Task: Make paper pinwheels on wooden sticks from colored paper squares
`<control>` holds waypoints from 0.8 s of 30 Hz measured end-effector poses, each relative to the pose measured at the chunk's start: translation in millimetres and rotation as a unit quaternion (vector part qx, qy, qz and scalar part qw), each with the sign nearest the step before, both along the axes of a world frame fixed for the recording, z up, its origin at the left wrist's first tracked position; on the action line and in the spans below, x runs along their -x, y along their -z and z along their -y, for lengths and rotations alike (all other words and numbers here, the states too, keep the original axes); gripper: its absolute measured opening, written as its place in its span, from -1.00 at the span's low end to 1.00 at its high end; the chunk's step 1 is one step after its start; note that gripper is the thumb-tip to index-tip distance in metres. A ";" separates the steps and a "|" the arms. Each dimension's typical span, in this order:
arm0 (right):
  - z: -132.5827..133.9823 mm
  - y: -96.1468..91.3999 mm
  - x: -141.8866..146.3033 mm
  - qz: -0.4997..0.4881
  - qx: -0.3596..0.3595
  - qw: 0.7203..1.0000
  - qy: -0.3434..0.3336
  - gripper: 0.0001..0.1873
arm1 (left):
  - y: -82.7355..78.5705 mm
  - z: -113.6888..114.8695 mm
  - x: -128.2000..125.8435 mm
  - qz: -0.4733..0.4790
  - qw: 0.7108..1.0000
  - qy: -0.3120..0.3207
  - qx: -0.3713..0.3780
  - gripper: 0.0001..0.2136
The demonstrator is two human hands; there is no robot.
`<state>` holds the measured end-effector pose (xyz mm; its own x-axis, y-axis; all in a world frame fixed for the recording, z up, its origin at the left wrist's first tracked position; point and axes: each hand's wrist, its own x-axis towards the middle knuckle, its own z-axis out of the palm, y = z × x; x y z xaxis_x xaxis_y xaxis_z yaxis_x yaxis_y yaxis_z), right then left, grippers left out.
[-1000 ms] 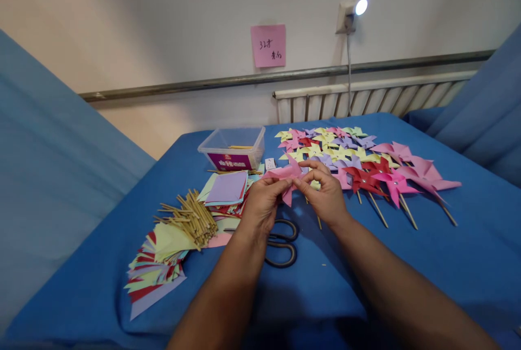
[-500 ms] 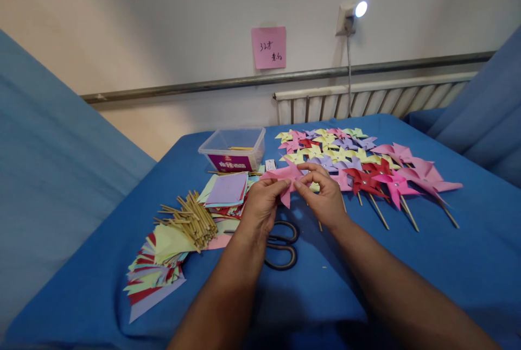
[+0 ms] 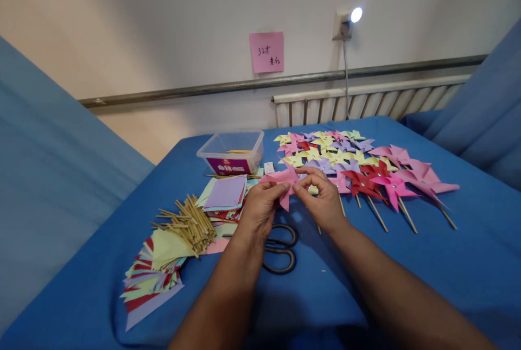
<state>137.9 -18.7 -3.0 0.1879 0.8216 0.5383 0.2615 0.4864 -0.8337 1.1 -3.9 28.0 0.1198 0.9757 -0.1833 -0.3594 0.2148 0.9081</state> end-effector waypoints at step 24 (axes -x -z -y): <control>-1.7 -10.8 -14.1 -0.197 0.176 0.936 -0.233 -0.51 | -11.6 2.0 12.9 -0.152 0.985 0.075 -0.012 -0.85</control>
<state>152.0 -17.0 7.8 -0.1078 0.9773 0.1823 -0.2720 0.1474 -0.9509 -11.8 -5.9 39.6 0.2065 0.9554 -0.2109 -0.0352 0.2227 0.9742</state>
